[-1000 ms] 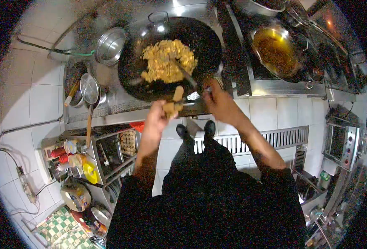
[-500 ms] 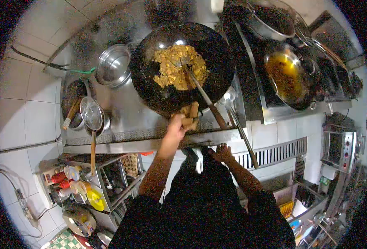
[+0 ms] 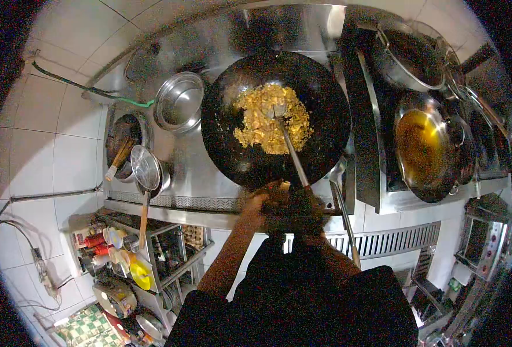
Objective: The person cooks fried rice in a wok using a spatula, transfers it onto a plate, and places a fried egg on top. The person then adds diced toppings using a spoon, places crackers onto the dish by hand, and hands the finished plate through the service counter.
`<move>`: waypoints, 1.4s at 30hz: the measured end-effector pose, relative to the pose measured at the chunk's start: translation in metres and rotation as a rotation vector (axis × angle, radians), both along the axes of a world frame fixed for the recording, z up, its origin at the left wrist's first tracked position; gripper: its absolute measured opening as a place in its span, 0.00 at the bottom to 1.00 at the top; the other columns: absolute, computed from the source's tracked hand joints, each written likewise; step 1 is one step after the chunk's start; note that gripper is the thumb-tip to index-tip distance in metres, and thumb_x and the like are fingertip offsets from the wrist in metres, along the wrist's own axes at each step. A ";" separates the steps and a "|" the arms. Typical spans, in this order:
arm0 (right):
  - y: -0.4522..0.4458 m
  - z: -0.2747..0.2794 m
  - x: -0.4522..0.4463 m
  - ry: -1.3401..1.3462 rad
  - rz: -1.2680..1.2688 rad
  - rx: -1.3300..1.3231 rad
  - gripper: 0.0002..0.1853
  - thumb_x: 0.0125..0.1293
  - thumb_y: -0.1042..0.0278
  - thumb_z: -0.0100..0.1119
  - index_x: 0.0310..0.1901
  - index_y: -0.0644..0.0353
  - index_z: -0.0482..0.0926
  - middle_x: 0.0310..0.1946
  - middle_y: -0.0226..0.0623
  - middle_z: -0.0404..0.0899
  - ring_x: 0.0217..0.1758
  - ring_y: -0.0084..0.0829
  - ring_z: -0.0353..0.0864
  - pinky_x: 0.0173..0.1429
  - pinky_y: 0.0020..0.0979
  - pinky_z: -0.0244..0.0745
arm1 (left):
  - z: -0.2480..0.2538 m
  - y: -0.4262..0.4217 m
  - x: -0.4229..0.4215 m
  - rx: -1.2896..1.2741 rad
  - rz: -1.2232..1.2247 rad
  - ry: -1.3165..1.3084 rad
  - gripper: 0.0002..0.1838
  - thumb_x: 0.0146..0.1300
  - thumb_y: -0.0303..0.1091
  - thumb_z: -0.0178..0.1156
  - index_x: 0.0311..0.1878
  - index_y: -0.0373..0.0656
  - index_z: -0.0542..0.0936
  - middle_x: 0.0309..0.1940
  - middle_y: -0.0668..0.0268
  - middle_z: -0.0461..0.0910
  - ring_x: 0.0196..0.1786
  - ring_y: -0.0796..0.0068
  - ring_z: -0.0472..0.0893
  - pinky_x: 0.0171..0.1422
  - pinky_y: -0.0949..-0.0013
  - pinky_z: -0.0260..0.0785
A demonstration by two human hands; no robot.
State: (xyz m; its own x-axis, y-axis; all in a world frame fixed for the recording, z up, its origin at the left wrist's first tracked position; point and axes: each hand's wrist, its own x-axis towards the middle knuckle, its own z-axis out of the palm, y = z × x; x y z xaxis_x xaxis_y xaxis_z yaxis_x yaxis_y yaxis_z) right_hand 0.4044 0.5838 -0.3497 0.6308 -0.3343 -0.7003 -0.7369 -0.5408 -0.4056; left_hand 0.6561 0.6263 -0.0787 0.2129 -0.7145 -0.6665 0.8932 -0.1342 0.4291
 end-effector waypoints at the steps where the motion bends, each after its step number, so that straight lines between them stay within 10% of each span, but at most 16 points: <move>1: 0.000 0.000 0.001 -0.004 -0.002 0.003 0.36 0.67 0.32 0.53 0.65 0.55 0.75 0.59 0.50 0.80 0.58 0.53 0.82 0.57 0.52 0.78 | -0.004 0.001 0.001 -0.006 -0.002 -0.004 0.28 0.65 0.23 0.44 0.68 0.37 0.75 0.60 0.57 0.81 0.56 0.59 0.84 0.61 0.57 0.80; 22: 0.024 -0.018 -0.049 -0.037 -0.080 0.034 0.38 0.68 0.32 0.51 0.70 0.52 0.71 0.60 0.49 0.80 0.57 0.53 0.82 0.54 0.52 0.80 | -0.039 0.016 -0.001 -0.132 -0.070 -0.151 0.23 0.71 0.34 0.45 0.66 0.34 0.73 0.54 0.54 0.83 0.53 0.58 0.85 0.54 0.56 0.82; 23: 0.016 -0.030 -0.056 0.264 0.006 0.099 0.37 0.69 0.34 0.50 0.71 0.51 0.70 0.59 0.48 0.80 0.56 0.53 0.83 0.51 0.52 0.80 | -0.039 0.015 -0.002 -0.170 -0.052 -0.145 0.23 0.72 0.33 0.45 0.65 0.34 0.74 0.53 0.55 0.83 0.51 0.58 0.85 0.53 0.56 0.82; 30: 0.026 -0.006 -0.063 0.055 -0.020 -0.043 0.23 0.74 0.48 0.46 0.63 0.46 0.78 0.48 0.48 0.85 0.53 0.49 0.84 0.49 0.46 0.80 | -0.006 0.015 0.000 -0.132 -0.106 -0.176 0.20 0.72 0.37 0.48 0.63 0.40 0.76 0.48 0.58 0.84 0.43 0.64 0.86 0.37 0.61 0.81; 33: 0.023 -0.030 -0.092 -0.205 -0.175 0.047 0.20 0.73 0.49 0.49 0.58 0.46 0.81 0.50 0.43 0.85 0.53 0.49 0.84 0.51 0.46 0.80 | -0.049 0.013 0.010 -0.193 -0.222 -0.138 0.18 0.72 0.39 0.51 0.57 0.40 0.78 0.49 0.57 0.86 0.46 0.59 0.88 0.54 0.56 0.83; 42: 0.029 -0.158 -0.125 -0.294 -0.098 -0.023 0.19 0.72 0.50 0.55 0.56 0.49 0.82 0.49 0.39 0.86 0.51 0.40 0.85 0.52 0.42 0.81 | -0.012 0.023 -0.003 -0.051 -0.121 -0.429 0.20 0.69 0.42 0.58 0.58 0.41 0.77 0.52 0.55 0.84 0.52 0.55 0.85 0.58 0.57 0.80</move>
